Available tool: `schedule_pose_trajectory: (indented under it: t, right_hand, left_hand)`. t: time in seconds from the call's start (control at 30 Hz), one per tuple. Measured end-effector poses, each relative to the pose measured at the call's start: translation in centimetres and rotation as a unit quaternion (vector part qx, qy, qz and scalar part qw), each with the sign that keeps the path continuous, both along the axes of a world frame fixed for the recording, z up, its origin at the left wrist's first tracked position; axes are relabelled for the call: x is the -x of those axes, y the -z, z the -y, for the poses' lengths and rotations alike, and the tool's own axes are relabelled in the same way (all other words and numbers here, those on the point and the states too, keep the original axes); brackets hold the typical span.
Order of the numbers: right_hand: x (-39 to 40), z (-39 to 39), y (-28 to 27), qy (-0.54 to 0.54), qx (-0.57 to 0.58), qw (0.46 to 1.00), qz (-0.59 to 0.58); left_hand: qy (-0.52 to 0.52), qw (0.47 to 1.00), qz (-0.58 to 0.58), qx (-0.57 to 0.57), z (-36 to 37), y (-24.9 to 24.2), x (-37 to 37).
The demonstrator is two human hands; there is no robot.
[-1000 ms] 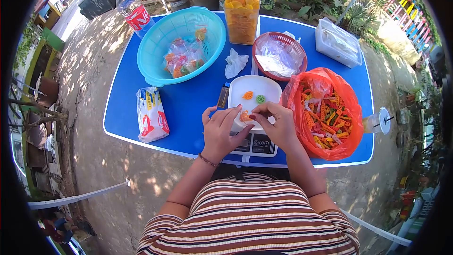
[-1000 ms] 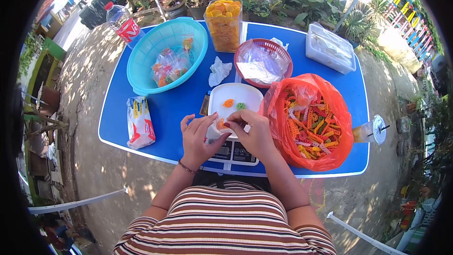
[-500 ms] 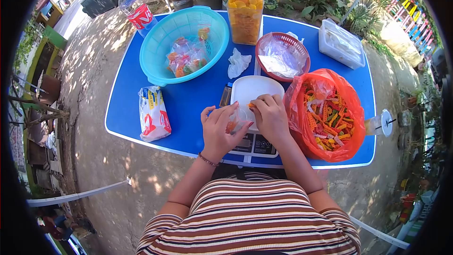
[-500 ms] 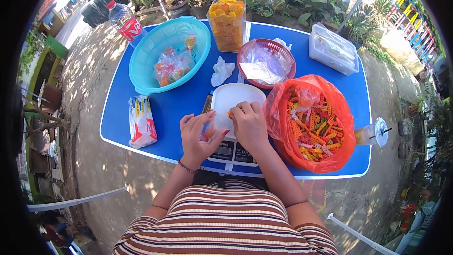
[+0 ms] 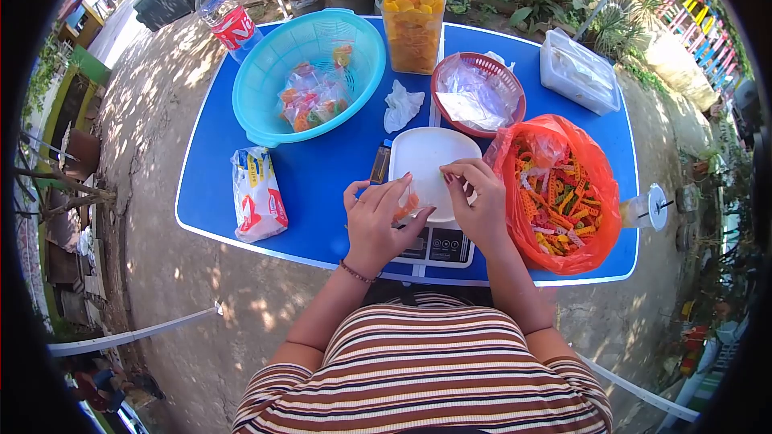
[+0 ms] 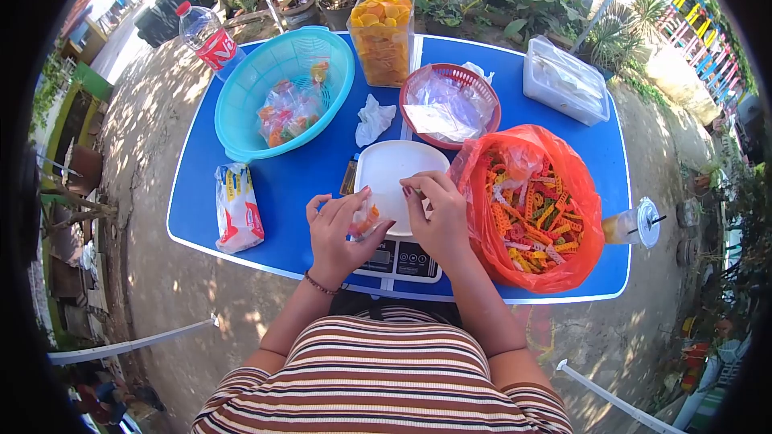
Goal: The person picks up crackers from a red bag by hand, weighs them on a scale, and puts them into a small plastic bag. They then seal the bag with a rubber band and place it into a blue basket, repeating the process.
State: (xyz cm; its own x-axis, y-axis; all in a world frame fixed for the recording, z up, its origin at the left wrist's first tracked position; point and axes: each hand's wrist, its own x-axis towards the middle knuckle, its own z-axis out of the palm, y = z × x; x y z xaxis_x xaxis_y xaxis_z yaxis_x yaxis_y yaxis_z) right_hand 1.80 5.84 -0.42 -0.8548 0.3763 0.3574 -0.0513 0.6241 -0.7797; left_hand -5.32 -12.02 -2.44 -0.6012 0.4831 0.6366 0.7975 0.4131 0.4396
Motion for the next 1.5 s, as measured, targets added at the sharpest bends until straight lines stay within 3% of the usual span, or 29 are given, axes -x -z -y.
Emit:
schedule_pose_trajectory:
  t: [0.07, 0.17, 0.27, 0.4, 0.47, 0.57, 0.67, 0.77, 0.87, 0.97, 1.07, 1.17, 1.37, 1.47, 1.5]
  right_hand:
    - [0.4, -0.6, 1.2, 0.04, -0.156, 0.987, -0.006]
    - [0.3, -0.1, 1.3, 0.063, -0.209, 0.974, 0.063]
    - [0.4, -0.1, 1.4, 0.066, -0.208, 0.975, 0.049]
    - [0.0, -0.3, 1.3, 0.01, 0.031, 0.998, 0.05]
    - [-0.1, 0.4, 1.6, 0.002, 0.196, 0.981, -0.017]
    - [-0.5, 1.4, 0.7, -0.014, 0.306, 0.951, -0.033]
    - [-1.1, 1.2, -0.8, -0.05, 0.05, 0.996, 0.063]
    - [-0.7, 1.3, -1.6, -0.05, -0.136, 0.987, -0.067]
    - [-1.2, 1.7, -2.2, -0.123, 0.074, 0.988, 0.061]
    - [-1.2, 0.6, -0.9, -0.122, 0.088, 0.987, 0.051]
    - [-1.3, 0.4, -1.7, -0.101, 0.06, 0.993, -0.034]
    - [-1.4, 0.0, -2.4, -0.133, -0.051, 0.988, -0.066]
    - [-1.9, 1.3, -3.6, -0.11, -0.029, 0.991, -0.065]
    - [-2.0, 0.7, -3.6, -0.188, 0.086, 0.976, -0.067]
    - [-2.0, 0.4, -3.6, -0.163, 0.056, 0.983, -0.065]
  left_hand:
    - [0.0, 1.0, 0.007, -0.004, 0.0, -0.2, 0.0]
    - [0.003, 1.0, 0.009, -0.006, 0.1, -0.2, -0.1]
    - [0.007, 1.0, 0.011, -0.014, 0.1, -0.2, -0.1]
    - [0.004, 1.0, 0.007, 0.0, 0.1, -0.1, 0.0]
    - [0.0, 1.0, 0.002, 0.016, 0.1, 0.1, 0.1]
    - [0.004, 1.0, -0.002, 0.017, 0.0, 0.2, 0.0]
    - [0.017, 1.0, -0.019, 0.006, -0.1, 0.5, -0.1]
    - [0.017, 1.0, -0.004, -0.006, 0.0, 0.2, -0.2]
    - [0.025, 1.0, 0.009, -0.012, 0.2, 0.4, -0.1]
    - [0.078, 0.993, 0.076, -0.042, 0.1, -1.2, -0.5]
    - [0.128, 0.909, 0.33, -0.221, 0.0, -0.7, -0.7]
    - [0.184, 0.864, 0.397, -0.25, 0.5, 1.3, 0.3]
    - [0.187, 0.77, 0.516, -0.325, 0.4, -1.0, -0.4]
    - [0.23, 0.742, 0.549, -0.309, 0.5, -1.4, -0.7]
    - [0.244, 0.743, 0.55, -0.292, 0.6, -1.1, -0.6]
